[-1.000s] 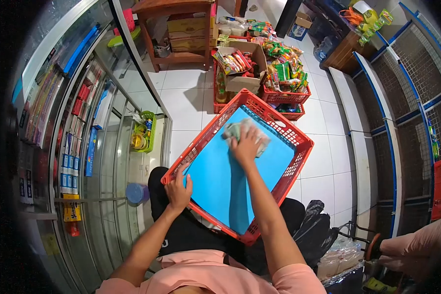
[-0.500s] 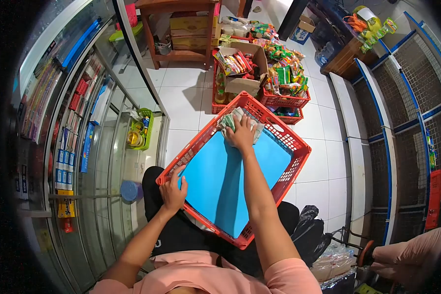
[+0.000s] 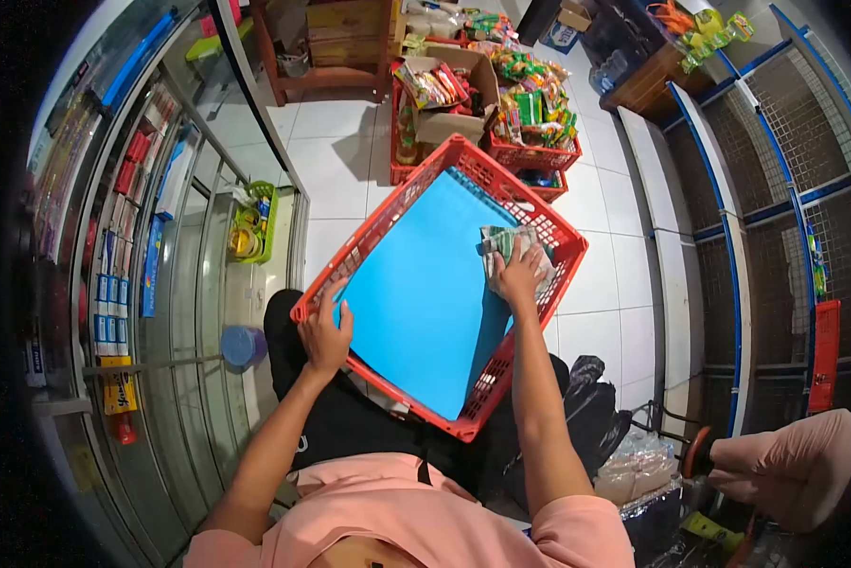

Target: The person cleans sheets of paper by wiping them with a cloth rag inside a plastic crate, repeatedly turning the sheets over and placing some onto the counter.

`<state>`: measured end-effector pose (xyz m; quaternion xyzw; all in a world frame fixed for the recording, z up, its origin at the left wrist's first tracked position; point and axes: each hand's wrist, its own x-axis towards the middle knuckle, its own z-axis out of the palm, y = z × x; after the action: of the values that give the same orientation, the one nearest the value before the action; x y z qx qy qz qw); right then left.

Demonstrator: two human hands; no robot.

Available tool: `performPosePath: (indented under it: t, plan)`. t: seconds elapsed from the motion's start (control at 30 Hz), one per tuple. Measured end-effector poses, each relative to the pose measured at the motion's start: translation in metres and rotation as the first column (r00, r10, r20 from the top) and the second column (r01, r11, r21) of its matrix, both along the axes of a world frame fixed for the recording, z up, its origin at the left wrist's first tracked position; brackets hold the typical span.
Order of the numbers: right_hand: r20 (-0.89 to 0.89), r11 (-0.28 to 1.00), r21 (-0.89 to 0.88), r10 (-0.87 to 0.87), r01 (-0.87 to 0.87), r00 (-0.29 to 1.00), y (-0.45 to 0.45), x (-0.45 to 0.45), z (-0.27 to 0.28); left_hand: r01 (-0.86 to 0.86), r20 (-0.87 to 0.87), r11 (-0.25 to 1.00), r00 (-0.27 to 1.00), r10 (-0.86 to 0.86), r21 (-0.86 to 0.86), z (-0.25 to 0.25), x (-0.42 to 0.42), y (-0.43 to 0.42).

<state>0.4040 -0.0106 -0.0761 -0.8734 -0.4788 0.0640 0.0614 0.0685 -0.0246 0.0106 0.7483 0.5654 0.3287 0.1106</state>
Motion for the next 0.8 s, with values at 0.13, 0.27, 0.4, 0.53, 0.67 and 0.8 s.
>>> performPosePath:
  t: [0.13, 0.27, 0.4, 0.53, 0.67, 0.8]
  plan:
    - [0.022, 0.97, -0.072, 0.235, -0.233, 0.972, -0.025, -0.02, 0.008, -0.009, 0.002, 0.999, 1.0, 0.009, -0.05, 0.005, 0.001, 0.006]
    - [0.055, 0.869, -0.159, 0.481, -0.468, 0.875, -0.084, -0.066, 0.045, 0.001, 0.011, 1.0, 1.0, -0.001, 0.01, 0.006, 0.002, 0.006]
    - [-0.036, 0.785, -0.23, 0.585, -0.576, 0.811, -0.113, -0.11, 0.078, 0.002, -0.005, 1.0, 1.0, -0.002, -0.029, 0.007, 0.002, 0.005]
    - [-0.092, 0.673, -0.236, 0.703, -0.701, 0.706, -0.128, -0.133, 0.089, 0.001, -0.007, 1.0, 1.0, -0.001, -0.03, 0.003, 0.002, 0.005]
    - [-0.387, 0.54, -0.171, 0.732, -0.824, 0.56, -0.12, -0.134, 0.097, 0.008, 0.01, 1.0, 1.0, -0.008, 0.012, 0.0, 0.002, 0.009]
    - [-0.375, 0.623, -0.024, 0.72, -0.782, 0.584, -0.09, -0.126, 0.087, 0.017, 0.045, 0.996, 0.999, -0.022, 0.092, -0.003, 0.004, 0.007]
